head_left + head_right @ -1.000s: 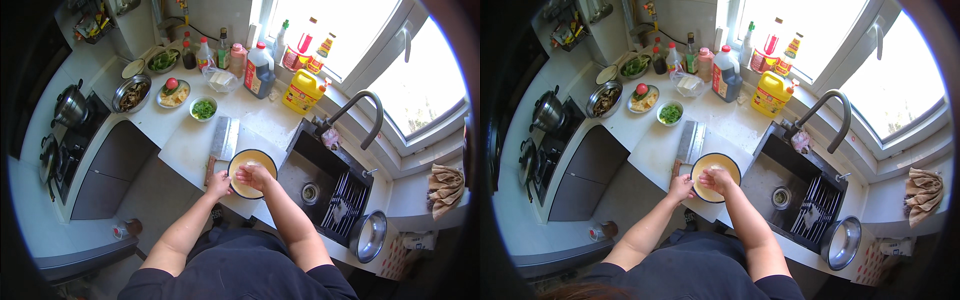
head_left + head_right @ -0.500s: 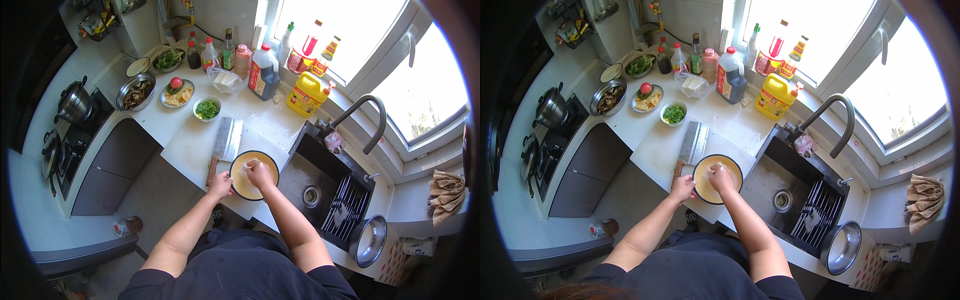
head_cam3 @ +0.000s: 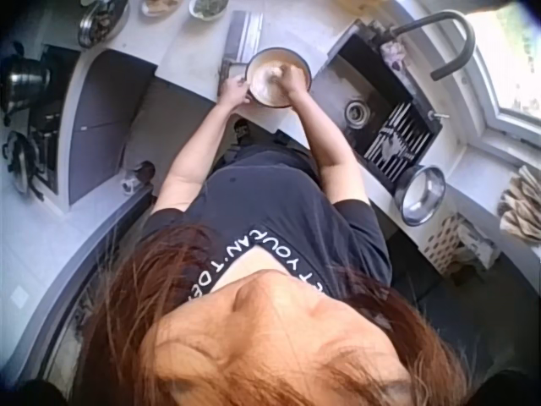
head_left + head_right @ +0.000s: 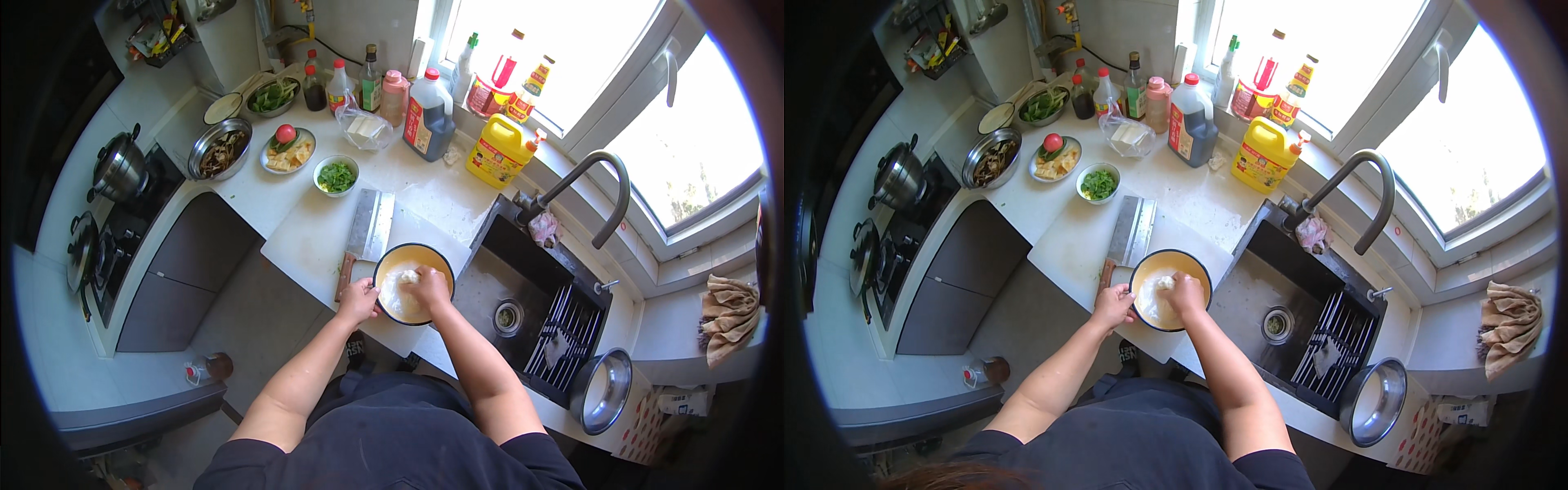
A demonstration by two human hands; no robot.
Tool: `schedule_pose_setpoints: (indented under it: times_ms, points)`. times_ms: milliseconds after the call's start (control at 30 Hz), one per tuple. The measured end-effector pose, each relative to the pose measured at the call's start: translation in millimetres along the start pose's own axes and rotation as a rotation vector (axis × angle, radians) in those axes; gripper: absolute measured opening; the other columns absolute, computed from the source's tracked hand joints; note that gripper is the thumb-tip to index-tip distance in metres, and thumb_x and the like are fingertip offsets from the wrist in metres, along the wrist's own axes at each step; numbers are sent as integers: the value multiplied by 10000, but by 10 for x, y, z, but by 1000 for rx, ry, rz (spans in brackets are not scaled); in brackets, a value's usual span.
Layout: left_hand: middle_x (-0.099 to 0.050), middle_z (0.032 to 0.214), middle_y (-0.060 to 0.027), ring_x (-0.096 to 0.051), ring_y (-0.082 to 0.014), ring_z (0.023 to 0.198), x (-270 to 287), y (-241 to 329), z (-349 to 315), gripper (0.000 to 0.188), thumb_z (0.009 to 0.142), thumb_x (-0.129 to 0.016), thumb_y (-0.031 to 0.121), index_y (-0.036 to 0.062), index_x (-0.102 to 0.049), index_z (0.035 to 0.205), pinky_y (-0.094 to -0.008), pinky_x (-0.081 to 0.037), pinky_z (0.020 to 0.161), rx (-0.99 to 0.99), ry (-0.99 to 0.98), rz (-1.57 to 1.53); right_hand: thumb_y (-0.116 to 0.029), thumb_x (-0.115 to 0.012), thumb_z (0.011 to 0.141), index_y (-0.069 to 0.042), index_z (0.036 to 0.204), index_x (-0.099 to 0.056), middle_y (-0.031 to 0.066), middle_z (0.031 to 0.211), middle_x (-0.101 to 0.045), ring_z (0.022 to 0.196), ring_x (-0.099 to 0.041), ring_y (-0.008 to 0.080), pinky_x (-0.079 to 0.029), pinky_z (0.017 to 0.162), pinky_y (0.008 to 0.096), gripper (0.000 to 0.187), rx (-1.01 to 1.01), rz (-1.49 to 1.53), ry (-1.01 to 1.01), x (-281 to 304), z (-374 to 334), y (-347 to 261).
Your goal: The person kneads dough in a bowl by hand and then takes the bowl to the sink to rinse it.
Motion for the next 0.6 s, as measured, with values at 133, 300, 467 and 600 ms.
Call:
schedule_pose_setpoints:
  times_ms: [133, 300, 467, 600]
  points:
    - [-641, 823, -88, -590, -110, 524, -12, -8, -11, 361, 900, -499, 128, -26, -462, 1224, -218, -480, 458, 1, 5, -6, -352, -710, 715, 14, 784, -658, 145, 647, -638, 547, -637, 220, -513, 545, 330, 376, -129, 70, -68, 178, -29, -54]
    - [-643, 834, -90, -591, -111, 525, -4, 11, -25, 368, 902, -498, 136, -28, -459, 1229, -217, -479, 456, 0, 5, -2, -345, -650, 803, 28, 771, -655, 98, 572, -614, 445, -600, 158, -492, 447, 277, 374, -194, 158, -219, 352, -43, -202]
    - [-643, 844, -85, -594, -111, 530, 0, 9, -10, 355, 904, -495, 141, -21, -468, 1218, -216, -477, 459, -2, -16, 0, -274, -617, 837, 26, 796, -654, 79, 623, -621, 485, -592, 148, -492, 456, 260, 306, -193, 381, -308, 288, -4, -161]
    - [-642, 844, -78, -589, -108, 526, -1, 9, -26, 335, 904, -495, 143, -15, -483, 1199, -215, -476, 462, -4, 7, -11, -197, -518, 901, 18, 962, -610, 97, 793, -640, 676, -626, 180, -525, 628, 294, 242, -482, 893, -531, 74, 16, -158]
Point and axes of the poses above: each hand's wrist, its own z-axis towards the middle knuckle, its own x-axis out of the back of the hand, y = z × x, the point moved 2 cm from there along z, towards the middle knuckle
